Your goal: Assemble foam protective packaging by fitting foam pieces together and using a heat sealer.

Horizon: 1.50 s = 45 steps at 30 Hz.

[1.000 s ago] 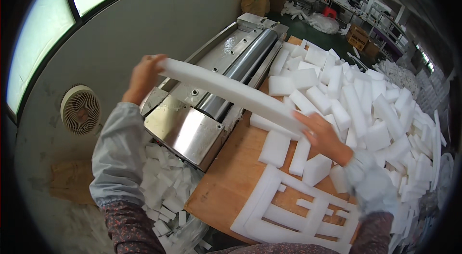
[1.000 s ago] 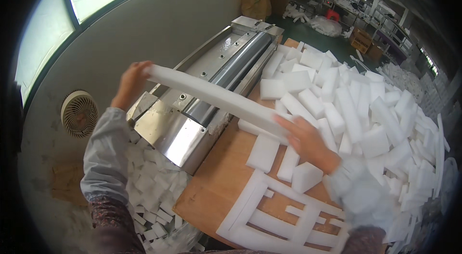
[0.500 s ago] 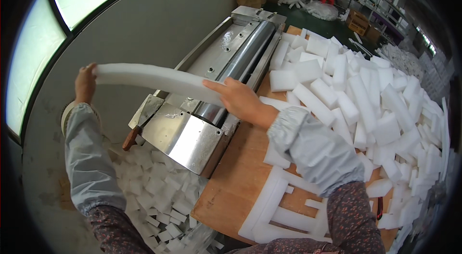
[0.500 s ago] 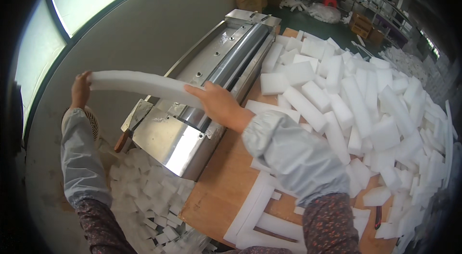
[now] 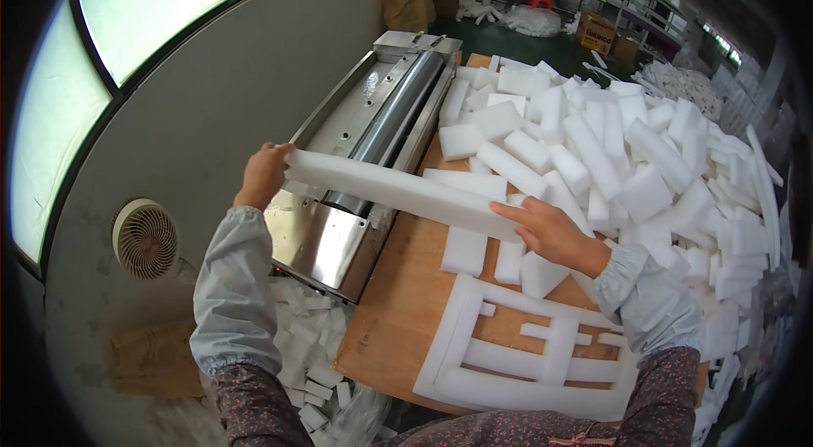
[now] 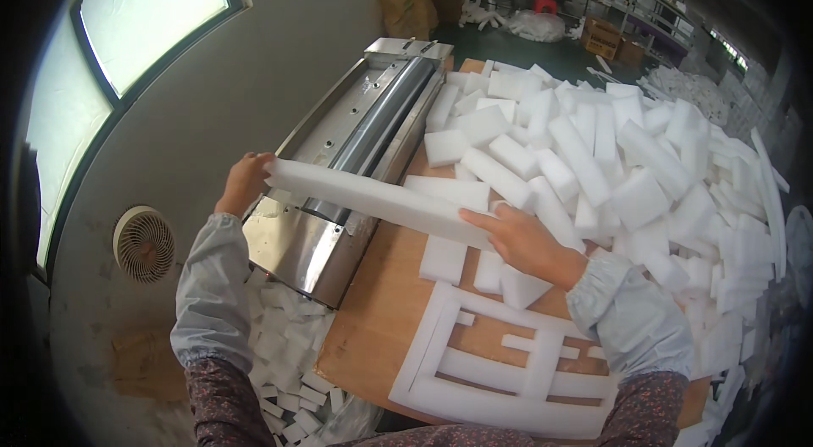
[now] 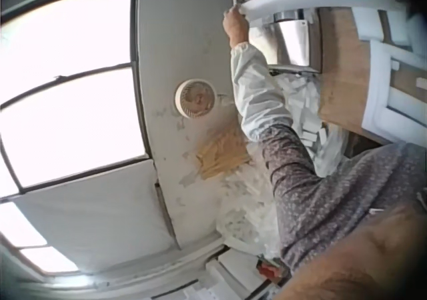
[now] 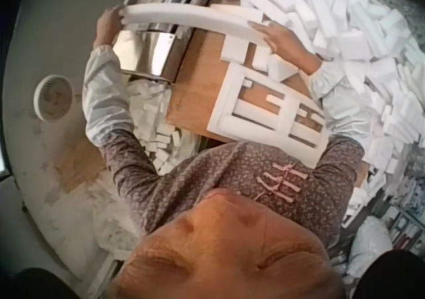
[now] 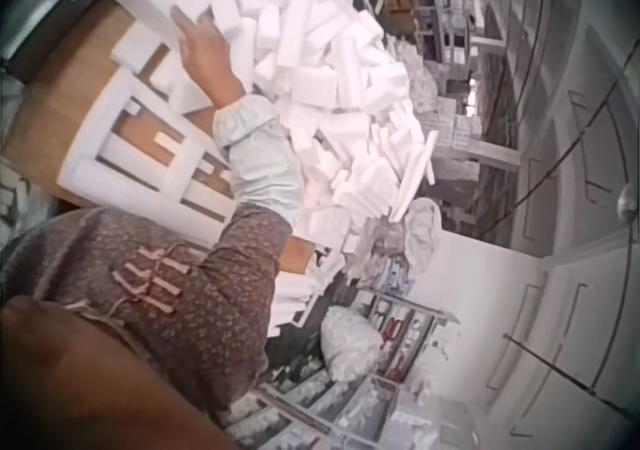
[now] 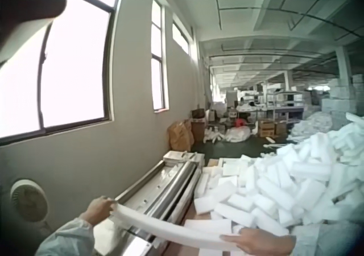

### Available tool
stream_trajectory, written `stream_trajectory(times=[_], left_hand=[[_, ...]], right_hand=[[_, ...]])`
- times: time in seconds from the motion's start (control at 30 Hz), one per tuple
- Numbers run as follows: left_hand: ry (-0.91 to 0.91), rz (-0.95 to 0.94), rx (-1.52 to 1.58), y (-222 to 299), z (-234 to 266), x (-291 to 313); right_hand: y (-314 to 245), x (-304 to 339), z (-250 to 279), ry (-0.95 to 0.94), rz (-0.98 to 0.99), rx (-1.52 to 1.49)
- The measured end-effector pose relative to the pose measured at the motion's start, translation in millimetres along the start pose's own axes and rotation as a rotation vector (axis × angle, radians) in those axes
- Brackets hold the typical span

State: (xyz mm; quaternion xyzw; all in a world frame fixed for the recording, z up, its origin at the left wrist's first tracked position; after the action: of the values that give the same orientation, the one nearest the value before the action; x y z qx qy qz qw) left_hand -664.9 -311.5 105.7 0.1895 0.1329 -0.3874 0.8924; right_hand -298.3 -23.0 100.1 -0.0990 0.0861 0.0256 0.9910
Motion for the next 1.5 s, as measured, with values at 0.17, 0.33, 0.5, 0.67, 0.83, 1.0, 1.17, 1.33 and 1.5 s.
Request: stream_trajectory(times=[0.17, 0.33, 0.5, 0.67, 0.83, 1.0, 1.17, 1.33, 1.5], left_hand=[[0.011, -0.067, 0.109, 61.1, -12.9, 12.1], [-0.065, -0.166, 0.081, 138.6, -32.0, 25.8], [-0.176, -0.125, 0.308, 207.1, -42.6, 59.6], [-0.219, 0.077, 0.990, 247.6, -64.5, 115.5], [-0.348, 0.227, 1.038, 283.3, -95.2, 171.1], [-0.452, 0.421, 1.303, 315.8, -115.1, 202.2], [-0.563, 0.560, 1.270, 327.8, -127.1, 213.8], [-0.548, 0.613, 1.294, 327.3, -135.8, 210.4], [-0.595, 0.627, 1.279, 322.3, -144.6, 206.9]], right_hand=[[7.6, 70.4, 28.5, -0.021, -0.090, 0.004], [22.6, 148.1, 53.4, -0.014, -0.179, 0.017], [44.9, 233.3, 89.1, 0.186, -0.302, 0.053], [77.5, 341.9, 103.5, 0.191, -0.596, -0.036], [91.7, 411.7, 85.5, 0.164, -0.698, -0.062], [111.2, 444.4, 76.1, 0.173, -0.782, -0.066], [128.1, 457.7, 55.8, 0.126, -0.820, -0.086], [144.1, 463.0, 41.7, 0.075, -0.851, -0.123], [152.8, 461.7, 35.4, 0.029, -0.886, -0.124]])
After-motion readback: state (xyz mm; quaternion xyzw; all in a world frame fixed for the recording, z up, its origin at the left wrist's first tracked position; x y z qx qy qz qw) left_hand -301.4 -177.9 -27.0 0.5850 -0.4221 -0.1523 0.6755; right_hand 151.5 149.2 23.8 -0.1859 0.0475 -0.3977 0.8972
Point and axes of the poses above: each hand's wrist, its own x-axis away from the middle knuckle, its own z-axis out of the back of the hand, y = z × x, the point moved 9 cm from there along -x, towards the middle knuckle, and after that the axes turned 6 degrees about x, right-handed, at the moved point
